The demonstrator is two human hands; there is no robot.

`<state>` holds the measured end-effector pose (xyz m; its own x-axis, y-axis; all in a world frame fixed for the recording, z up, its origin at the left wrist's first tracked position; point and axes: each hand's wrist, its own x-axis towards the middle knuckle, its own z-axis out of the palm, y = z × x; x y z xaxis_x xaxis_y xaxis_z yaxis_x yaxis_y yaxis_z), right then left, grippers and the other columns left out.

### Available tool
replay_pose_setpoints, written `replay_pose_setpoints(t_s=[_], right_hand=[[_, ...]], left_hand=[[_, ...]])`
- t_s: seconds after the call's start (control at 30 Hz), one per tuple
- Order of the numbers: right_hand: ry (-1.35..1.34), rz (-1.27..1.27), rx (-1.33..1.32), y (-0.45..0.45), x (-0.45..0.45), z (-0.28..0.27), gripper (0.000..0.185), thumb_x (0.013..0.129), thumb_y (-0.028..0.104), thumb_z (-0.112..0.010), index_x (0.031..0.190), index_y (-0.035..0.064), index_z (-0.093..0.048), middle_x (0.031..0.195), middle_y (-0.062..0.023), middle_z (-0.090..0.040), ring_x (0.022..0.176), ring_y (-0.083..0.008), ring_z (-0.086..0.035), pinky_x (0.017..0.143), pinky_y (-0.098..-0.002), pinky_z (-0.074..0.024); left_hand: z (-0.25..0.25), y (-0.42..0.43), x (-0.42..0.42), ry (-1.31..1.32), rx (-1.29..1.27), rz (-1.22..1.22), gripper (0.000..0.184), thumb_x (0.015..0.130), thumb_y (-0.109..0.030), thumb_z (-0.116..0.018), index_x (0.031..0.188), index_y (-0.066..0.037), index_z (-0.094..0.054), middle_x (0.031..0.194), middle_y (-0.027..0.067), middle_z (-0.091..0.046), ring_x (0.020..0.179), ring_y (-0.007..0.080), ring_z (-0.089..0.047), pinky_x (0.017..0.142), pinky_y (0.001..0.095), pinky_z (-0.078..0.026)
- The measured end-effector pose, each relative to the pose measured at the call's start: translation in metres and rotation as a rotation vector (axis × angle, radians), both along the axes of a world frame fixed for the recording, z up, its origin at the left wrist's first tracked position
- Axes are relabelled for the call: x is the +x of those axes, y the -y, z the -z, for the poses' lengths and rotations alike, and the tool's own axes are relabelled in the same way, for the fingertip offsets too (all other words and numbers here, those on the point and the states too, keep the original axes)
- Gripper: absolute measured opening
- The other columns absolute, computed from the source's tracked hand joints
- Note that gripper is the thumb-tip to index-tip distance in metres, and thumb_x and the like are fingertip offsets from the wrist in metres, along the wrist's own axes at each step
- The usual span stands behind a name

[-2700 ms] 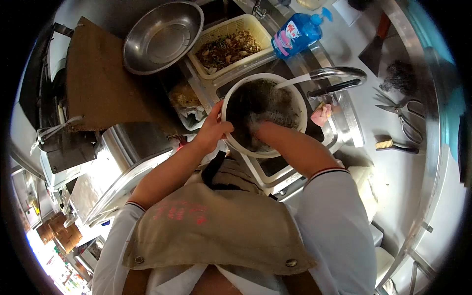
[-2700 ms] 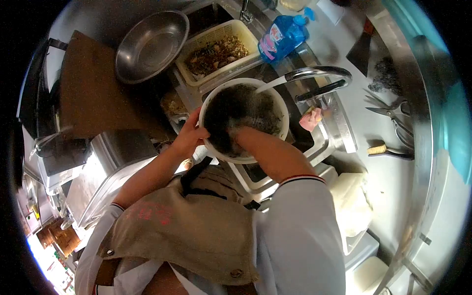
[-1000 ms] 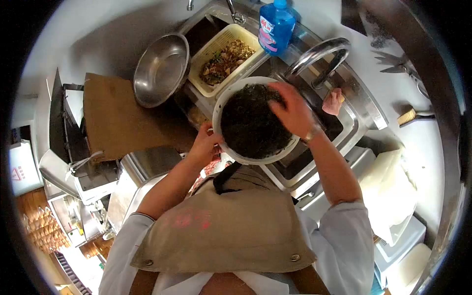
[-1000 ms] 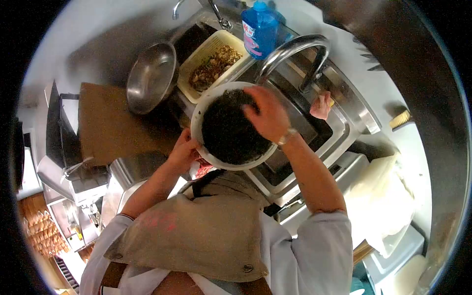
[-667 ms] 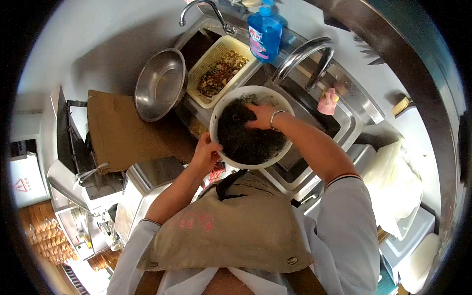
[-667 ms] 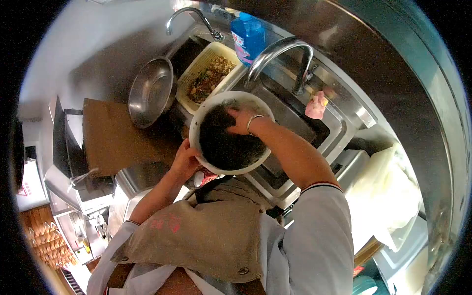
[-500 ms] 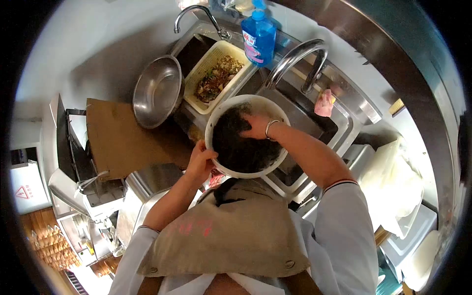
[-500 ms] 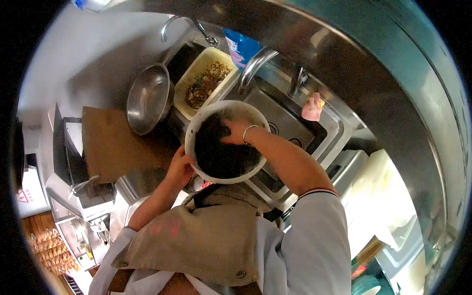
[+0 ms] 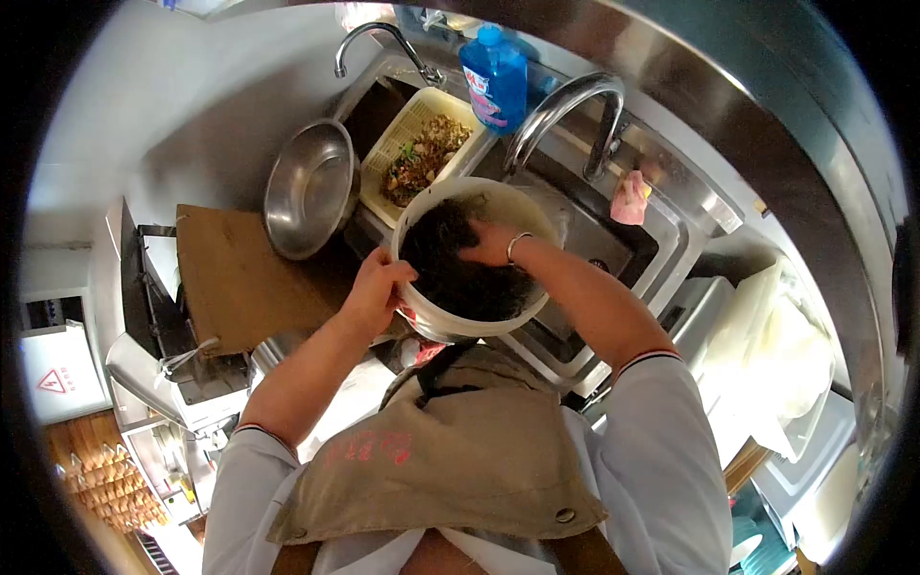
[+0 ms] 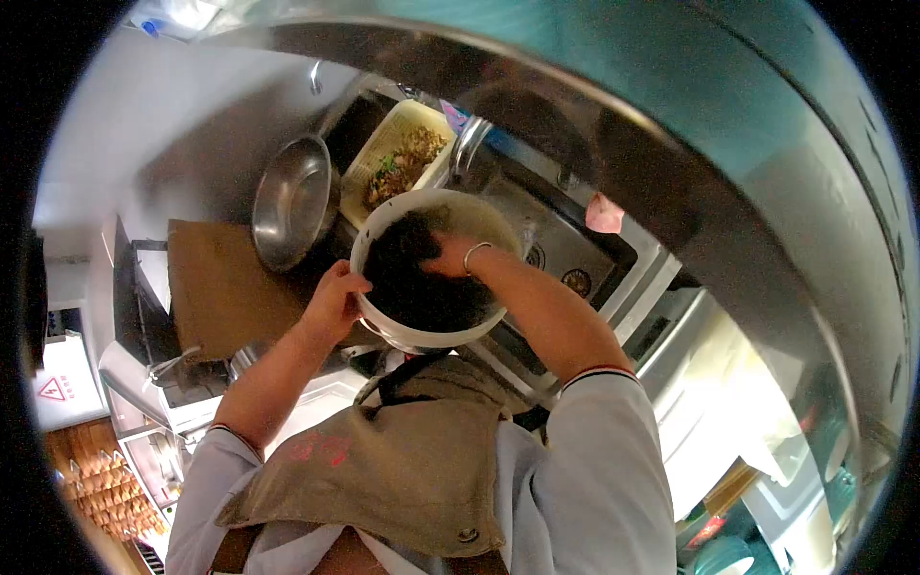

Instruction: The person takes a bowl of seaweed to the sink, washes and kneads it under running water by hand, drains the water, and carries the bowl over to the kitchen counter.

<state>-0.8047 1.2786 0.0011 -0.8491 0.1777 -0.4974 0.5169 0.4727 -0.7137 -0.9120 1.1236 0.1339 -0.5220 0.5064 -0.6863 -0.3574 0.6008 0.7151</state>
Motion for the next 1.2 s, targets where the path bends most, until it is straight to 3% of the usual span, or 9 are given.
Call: replay_pose_setpoints(t_s=[0.07, 0.17, 0.37, 0.4, 0.8, 0.9, 1.07, 1.2], right_hand=[[-0.039, 0.014, 0.074, -0.001, -0.005, 0.004, 0.084, 0.08, 0.052, -0.05, 0.138, 0.0038, -0.013, 0.135, -0.0201, -0.032, 0.122, -0.0333, -0.036, 0.102, -0.0375, -0.029], [-0.026, 0.047, -0.026, -0.002, -0.013, 0.002, 0.084, 0.08, 0.051, -0.049, 0.137, 0.0016, -0.013, 0.134, -0.0215, -0.034, 0.121, -0.0343, -0.037, 0.101, -0.0376, -0.0294], [-0.109, 0.119, -0.132, 0.0, -0.025, -0.005, 0.084, 0.081, 0.051, -0.049, 0.136, -0.0011, -0.014, 0.131, -0.0233, -0.036, 0.119, -0.0357, -0.038, 0.101, -0.037, -0.0301], [-0.13, 0.123, -0.132, 0.0, -0.028, -0.005, 0.083, 0.081, 0.051, -0.049, 0.136, -0.001, -0.015, 0.132, -0.0231, -0.036, 0.12, -0.0354, -0.037, 0.101, -0.037, -0.0303], [-0.138, 0.1, -0.116, -0.008, -0.058, 0.008, 0.088, 0.079, 0.055, -0.049, 0.137, -0.0009, -0.012, 0.134, -0.0227, -0.032, 0.122, -0.0332, -0.036, 0.101, -0.0372, -0.0302], [-0.149, 0.085, -0.096, -0.011, -0.065, 0.02, 0.09, 0.079, 0.056, -0.048, 0.137, -0.001, -0.01, 0.133, -0.0228, -0.033, 0.122, -0.033, -0.036, 0.101, -0.037, -0.031], [-0.22, 0.094, -0.163, -0.019, -0.072, 0.04, 0.092, 0.078, 0.057, -0.049, 0.137, -0.0014, -0.01, 0.132, -0.0229, -0.035, 0.121, -0.0329, -0.037, 0.1, -0.0361, -0.0316], [-0.194, 0.106, -0.172, -0.023, -0.061, 0.023, 0.092, 0.078, 0.056, -0.049, 0.137, -0.0016, -0.009, 0.133, -0.0227, -0.035, 0.121, -0.0331, -0.038, 0.101, -0.0359, -0.031]], left_hand=[[-0.001, -0.004, -0.011, -0.013, -0.02, 0.078, 0.034, 0.065, -0.005, -0.058, 0.094, -0.006, -0.041, 0.079, 0.006, -0.043, 0.066, 0.0191, -0.048, 0.051, 0.0333, -0.045], [-0.015, -0.016, -0.012, -0.052, -0.032, 0.079, 0.033, 0.065, -0.005, -0.059, 0.094, -0.004, -0.042, 0.076, 0.0067, -0.043, 0.066, 0.0201, -0.049, 0.055, 0.0342, -0.047], [-0.019, -0.026, -0.034, -0.1, -0.052, 0.162, 0.033, 0.066, -0.004, -0.058, 0.095, -0.002, -0.042, 0.074, 0.0093, -0.047, 0.059, 0.0223, -0.053, 0.049, 0.0339, -0.05], [-0.023, -0.028, -0.031, -0.105, -0.014, 0.118, 0.033, 0.064, -0.005, -0.061, 0.09, -0.002, -0.04, 0.069, 0.008, -0.046, 0.047, 0.0154, -0.048, 0.035, 0.024, -0.041], [-0.028, -0.045, -0.043, -0.192, -0.096, 0.155, 0.039, 0.066, -0.008, -0.062, 0.098, 0.001, -0.041, 0.074, 0.0108, -0.048, 0.05, 0.0165, -0.051, 0.037, 0.0251, -0.045], [-0.02, -0.049, -0.055, -0.194, -0.087, 0.205, 0.038, 0.071, -0.009, -0.06, 0.1, 0.003, -0.039, 0.071, 0.0117, -0.048, 0.053, 0.0229, -0.056, 0.041, 0.033, -0.053], [-0.024, -0.065, -0.047, -0.189, -0.117, 0.202, 0.037, 0.073, -0.012, -0.063, 0.099, 0.0, -0.041, 0.071, 0.0097, -0.049, 0.054, 0.0194, -0.054, 0.044, 0.0299, -0.051], [-0.02, -0.074, -0.045, -0.255, -0.155, 0.199, 0.037, 0.073, -0.015, -0.065, 0.097, -0.001, -0.042, 0.072, 0.0082, -0.05, 0.053, 0.0173, -0.052, 0.043, 0.0289, -0.049]])
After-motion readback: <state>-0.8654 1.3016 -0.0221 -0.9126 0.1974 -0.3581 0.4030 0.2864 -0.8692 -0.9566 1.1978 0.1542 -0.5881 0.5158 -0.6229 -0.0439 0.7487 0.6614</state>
